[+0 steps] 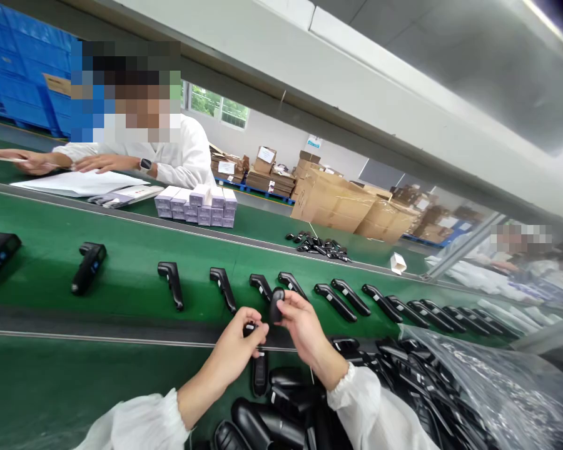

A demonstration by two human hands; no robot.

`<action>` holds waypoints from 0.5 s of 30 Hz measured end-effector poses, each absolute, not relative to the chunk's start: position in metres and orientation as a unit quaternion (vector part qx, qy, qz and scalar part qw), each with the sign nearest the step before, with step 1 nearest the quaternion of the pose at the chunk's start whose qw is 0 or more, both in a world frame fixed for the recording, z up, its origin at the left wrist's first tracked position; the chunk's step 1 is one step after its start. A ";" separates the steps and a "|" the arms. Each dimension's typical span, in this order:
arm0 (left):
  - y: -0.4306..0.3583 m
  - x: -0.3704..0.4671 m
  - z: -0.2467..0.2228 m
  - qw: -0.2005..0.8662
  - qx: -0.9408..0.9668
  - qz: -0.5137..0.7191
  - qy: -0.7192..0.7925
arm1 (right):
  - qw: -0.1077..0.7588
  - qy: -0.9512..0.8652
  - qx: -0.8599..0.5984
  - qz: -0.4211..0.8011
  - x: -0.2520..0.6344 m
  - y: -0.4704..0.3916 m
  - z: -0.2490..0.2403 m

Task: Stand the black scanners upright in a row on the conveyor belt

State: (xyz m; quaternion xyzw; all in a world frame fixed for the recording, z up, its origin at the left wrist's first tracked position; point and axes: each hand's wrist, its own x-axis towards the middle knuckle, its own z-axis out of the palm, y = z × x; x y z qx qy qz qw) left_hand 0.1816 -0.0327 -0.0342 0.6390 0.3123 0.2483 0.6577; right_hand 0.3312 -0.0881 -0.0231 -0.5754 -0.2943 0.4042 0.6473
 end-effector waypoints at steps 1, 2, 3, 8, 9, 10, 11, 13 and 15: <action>-0.033 0.177 -0.034 0.610 0.700 0.222 0.299 | 0.629 -0.317 -0.597 0.383 0.343 -0.087 -0.024; -0.034 0.173 -0.034 0.555 0.760 0.194 0.278 | 0.602 -0.341 -0.625 0.362 0.354 -0.086 -0.025; -0.035 0.168 -0.032 0.498 0.812 0.167 0.255 | 0.572 -0.359 -0.652 0.344 0.364 -0.086 -0.027; -0.042 0.160 -0.021 0.437 0.851 0.124 0.263 | 0.508 -0.393 -0.675 0.363 0.365 -0.101 -0.028; -0.042 0.162 -0.020 0.466 0.831 0.134 0.274 | 0.512 -0.404 -0.658 0.377 0.358 -0.107 -0.026; -0.041 0.163 -0.019 0.490 0.811 0.150 0.281 | 0.517 -0.416 -0.641 0.386 0.350 -0.112 -0.023; -0.040 0.165 -0.019 0.506 0.797 0.167 0.286 | 0.520 -0.428 -0.629 0.388 0.344 -0.117 -0.020; -0.037 0.167 -0.019 0.500 0.789 0.195 0.298 | 0.502 -0.461 -0.624 0.382 0.336 -0.126 -0.010; -0.036 0.167 -0.018 0.461 0.817 0.189 0.292 | 0.430 -0.523 -0.636 0.370 0.339 -0.131 0.001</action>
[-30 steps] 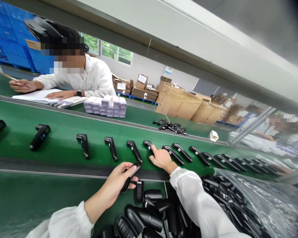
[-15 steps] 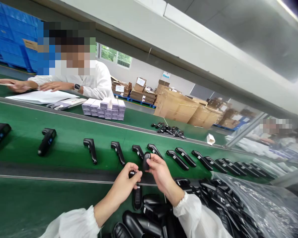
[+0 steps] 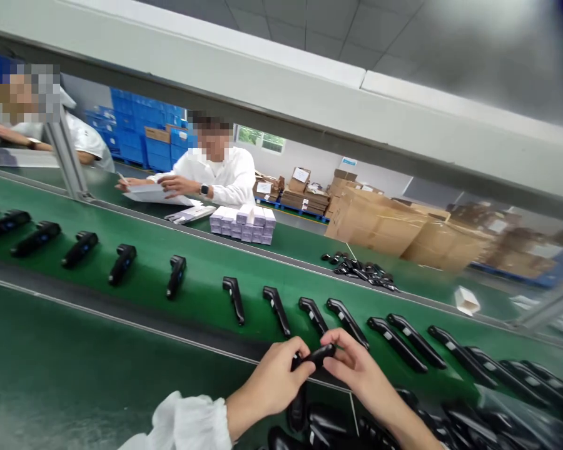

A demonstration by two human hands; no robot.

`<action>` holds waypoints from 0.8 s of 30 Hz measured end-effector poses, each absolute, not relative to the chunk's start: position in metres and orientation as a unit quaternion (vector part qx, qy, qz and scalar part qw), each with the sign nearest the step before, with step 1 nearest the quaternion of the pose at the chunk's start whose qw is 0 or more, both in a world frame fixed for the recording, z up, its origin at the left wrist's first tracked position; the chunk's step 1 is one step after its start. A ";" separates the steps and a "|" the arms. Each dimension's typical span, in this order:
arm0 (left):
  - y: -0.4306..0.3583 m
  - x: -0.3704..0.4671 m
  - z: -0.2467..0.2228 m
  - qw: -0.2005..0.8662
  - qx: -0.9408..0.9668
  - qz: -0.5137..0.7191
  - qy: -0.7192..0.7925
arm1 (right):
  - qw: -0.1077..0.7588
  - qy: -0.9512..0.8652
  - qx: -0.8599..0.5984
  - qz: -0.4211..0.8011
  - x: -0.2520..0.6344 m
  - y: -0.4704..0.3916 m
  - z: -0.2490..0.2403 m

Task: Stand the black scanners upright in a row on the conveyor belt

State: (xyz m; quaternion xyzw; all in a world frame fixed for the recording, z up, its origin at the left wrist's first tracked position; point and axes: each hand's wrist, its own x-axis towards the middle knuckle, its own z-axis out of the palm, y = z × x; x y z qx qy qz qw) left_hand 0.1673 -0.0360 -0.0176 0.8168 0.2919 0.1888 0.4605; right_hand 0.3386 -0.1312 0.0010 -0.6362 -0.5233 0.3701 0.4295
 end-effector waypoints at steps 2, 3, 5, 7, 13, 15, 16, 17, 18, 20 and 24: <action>-0.038 0.168 -0.013 0.412 0.860 0.155 0.258 | 0.318 -0.597 -0.642 0.362 0.350 -0.133 0.011; -0.040 0.169 -0.009 0.384 0.879 0.143 0.242 | 0.262 -0.627 -0.641 0.357 0.357 -0.132 0.014; -0.045 0.171 -0.001 0.337 0.903 0.132 0.229 | 0.213 -0.648 -0.654 0.327 0.374 -0.130 0.013; -0.048 0.171 0.006 0.306 0.919 0.118 0.217 | 0.246 -0.619 -0.699 0.260 0.392 -0.126 0.002; -0.049 0.171 0.001 0.234 0.959 -0.001 0.163 | 0.238 -0.557 -0.791 0.087 0.427 -0.116 -0.048; -0.049 0.172 -0.003 0.227 0.961 -0.020 0.160 | 0.148 -0.596 -0.789 0.036 0.429 -0.110 -0.049; -0.049 0.173 -0.004 0.226 0.961 -0.022 0.160 | 0.093 -0.614 -0.784 0.010 0.430 -0.106 -0.048; -0.049 0.173 -0.005 0.227 0.960 -0.020 0.161 | 0.040 -0.626 -0.778 -0.012 0.431 -0.102 -0.045; -0.049 0.174 -0.006 0.229 0.960 -0.015 0.162 | -0.003 -0.632 -0.775 -0.028 0.431 -0.096 -0.043; -0.048 0.175 -0.006 0.237 0.957 -0.006 0.167 | -0.043 -0.626 -0.777 -0.043 0.431 -0.085 -0.042; -0.045 0.173 -0.007 0.245 0.951 -0.004 0.188 | -0.034 -0.604 -0.794 -0.057 0.437 -0.079 -0.036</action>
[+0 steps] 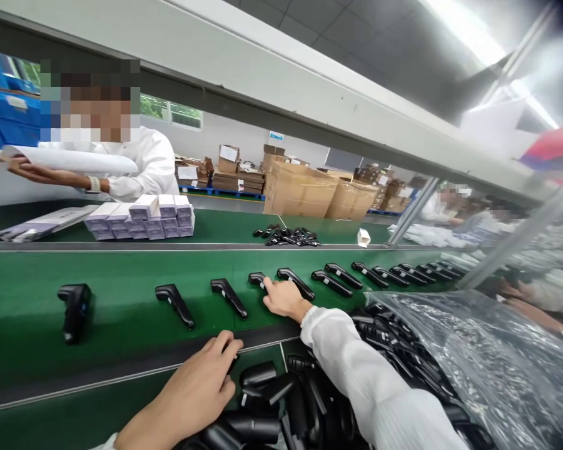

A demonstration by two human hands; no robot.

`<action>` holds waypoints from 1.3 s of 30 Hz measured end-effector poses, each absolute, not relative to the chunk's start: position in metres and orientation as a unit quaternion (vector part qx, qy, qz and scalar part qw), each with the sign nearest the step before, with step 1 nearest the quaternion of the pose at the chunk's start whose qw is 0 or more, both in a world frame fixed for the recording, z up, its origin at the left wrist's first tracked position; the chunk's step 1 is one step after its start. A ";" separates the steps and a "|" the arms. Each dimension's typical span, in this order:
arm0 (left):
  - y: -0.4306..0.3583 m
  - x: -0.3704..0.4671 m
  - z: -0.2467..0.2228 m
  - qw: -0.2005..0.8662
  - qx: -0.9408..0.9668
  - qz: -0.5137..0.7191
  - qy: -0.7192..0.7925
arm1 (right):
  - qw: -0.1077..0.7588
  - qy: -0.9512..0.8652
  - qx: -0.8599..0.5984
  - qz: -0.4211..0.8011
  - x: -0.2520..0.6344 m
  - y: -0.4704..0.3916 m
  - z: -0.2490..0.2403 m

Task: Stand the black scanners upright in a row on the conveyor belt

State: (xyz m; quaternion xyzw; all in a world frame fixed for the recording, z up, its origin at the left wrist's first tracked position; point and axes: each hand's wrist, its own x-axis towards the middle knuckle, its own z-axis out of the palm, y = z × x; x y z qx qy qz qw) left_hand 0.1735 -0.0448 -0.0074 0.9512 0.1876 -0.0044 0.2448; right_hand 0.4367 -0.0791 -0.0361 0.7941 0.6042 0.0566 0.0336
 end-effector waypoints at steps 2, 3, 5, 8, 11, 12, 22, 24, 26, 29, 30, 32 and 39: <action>-0.041 0.170 -0.011 0.249 0.950 -0.012 0.190 | -0.078 0.582 0.807 0.062 0.450 -0.097 -0.019; -0.039 0.168 -0.014 0.251 0.949 -0.015 0.188 | -0.160 0.561 0.809 0.068 0.461 -0.112 -0.005; -0.035 0.164 -0.020 0.256 0.949 -0.016 0.182 | -0.352 0.495 0.789 0.092 0.488 -0.147 0.027; -0.031 0.162 -0.027 0.262 0.950 0.001 0.173 | -0.549 0.440 0.697 0.139 0.531 -0.194 0.064; -0.031 0.163 -0.030 0.267 0.946 0.015 0.182 | -0.458 0.441 0.764 0.110 0.552 -0.206 0.057; -0.031 0.163 -0.031 0.266 0.946 0.017 0.185 | -0.353 0.467 0.806 0.085 0.554 -0.204 0.045; -0.019 0.155 -0.047 0.279 0.939 0.028 0.201 | 0.087 0.501 0.860 0.038 0.551 -0.153 -0.049; -0.021 0.160 -0.044 0.310 0.924 0.045 0.219 | 0.089 0.487 0.868 0.039 0.555 -0.152 -0.051; -0.025 0.169 -0.038 0.349 0.902 0.068 0.243 | 0.089 0.479 0.873 0.033 0.560 -0.154 -0.048; -0.030 0.185 -0.023 0.438 0.846 0.098 0.289 | 0.080 0.476 0.875 0.034 0.562 -0.165 -0.033; -0.032 0.190 -0.017 0.477 0.814 0.102 0.314 | 0.055 0.472 0.879 0.049 0.558 -0.168 -0.025; -0.037 0.198 -0.006 0.565 0.734 0.111 0.360 | -0.051 0.467 0.880 0.067 0.538 -0.175 -0.010; -0.070 0.237 0.007 0.784 0.528 0.176 0.276 | -0.512 0.522 0.631 -0.259 0.400 -0.166 -0.009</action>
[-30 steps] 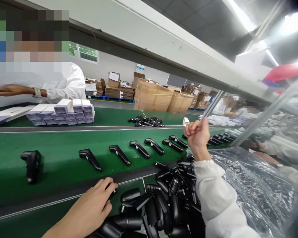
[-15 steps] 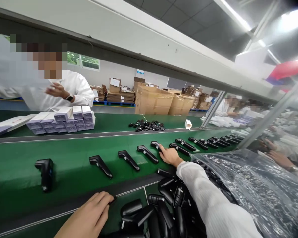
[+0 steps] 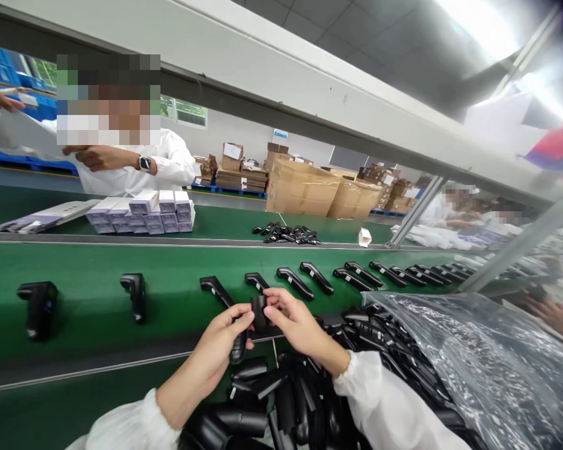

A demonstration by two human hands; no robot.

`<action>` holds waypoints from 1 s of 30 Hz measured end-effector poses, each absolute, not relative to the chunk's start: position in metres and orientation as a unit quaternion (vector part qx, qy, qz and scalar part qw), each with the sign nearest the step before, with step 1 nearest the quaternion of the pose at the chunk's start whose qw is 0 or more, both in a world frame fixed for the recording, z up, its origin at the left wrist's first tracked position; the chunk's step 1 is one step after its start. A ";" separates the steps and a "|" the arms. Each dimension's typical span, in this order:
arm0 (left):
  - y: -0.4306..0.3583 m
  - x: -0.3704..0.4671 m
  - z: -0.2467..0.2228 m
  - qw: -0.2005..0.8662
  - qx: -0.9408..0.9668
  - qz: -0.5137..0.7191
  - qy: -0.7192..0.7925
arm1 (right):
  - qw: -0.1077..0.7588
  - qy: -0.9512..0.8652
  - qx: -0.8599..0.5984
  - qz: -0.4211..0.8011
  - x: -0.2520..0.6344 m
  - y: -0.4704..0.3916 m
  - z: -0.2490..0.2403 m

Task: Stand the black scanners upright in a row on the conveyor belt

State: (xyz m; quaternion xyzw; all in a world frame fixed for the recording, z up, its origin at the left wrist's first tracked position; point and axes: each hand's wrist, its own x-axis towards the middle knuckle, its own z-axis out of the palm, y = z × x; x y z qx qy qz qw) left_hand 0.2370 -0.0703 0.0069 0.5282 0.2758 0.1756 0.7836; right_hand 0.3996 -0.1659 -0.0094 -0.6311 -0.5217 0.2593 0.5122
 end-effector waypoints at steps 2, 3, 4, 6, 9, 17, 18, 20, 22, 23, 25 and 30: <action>-0.077 0.245 0.005 0.770 0.526 0.202 0.298 | 0.578 -0.460 -0.605 0.297 0.389 -0.159 -0.019; -0.079 0.245 0.004 0.758 0.527 0.212 0.320 | 0.584 -0.441 -0.611 0.302 0.393 -0.157 -0.023; -0.079 0.244 0.003 0.746 0.527 0.220 0.343 | 0.569 -0.438 -0.630 0.296 0.402 -0.155 -0.026; -0.074 0.236 0.002 0.729 0.527 0.228 0.373 | 0.489 -0.476 -0.689 0.243 0.429 -0.154 -0.029; -0.061 0.217 -0.002 0.710 0.546 0.223 0.385 | 0.312 -0.560 -0.755 0.140 0.467 -0.151 -0.034; -0.044 0.190 -0.015 0.640 0.657 0.184 0.354 | 0.046 -0.585 -0.810 -0.001 0.481 -0.113 -0.056; -0.044 0.189 -0.014 0.650 0.658 0.167 0.340 | 0.048 -0.580 -0.813 -0.002 0.482 -0.111 -0.056; -0.047 0.190 -0.010 0.671 0.647 0.144 0.331 | 0.046 -0.577 -0.816 0.002 0.487 -0.111 -0.052; -0.051 0.191 -0.005 0.692 0.615 0.151 0.345 | 0.039 -0.574 -0.818 0.000 0.487 -0.118 -0.041; -0.052 0.191 -0.003 0.705 0.593 0.162 0.353 | 0.050 -0.571 -0.819 -0.007 0.484 -0.123 -0.034; -0.055 0.195 0.000 0.736 0.548 0.181 0.354 | 0.121 -0.580 -0.805 0.002 0.466 -0.135 -0.019; -0.069 0.216 0.000 0.795 0.490 0.213 0.288 | 0.316 -0.647 -0.665 0.198 0.389 -0.156 0.008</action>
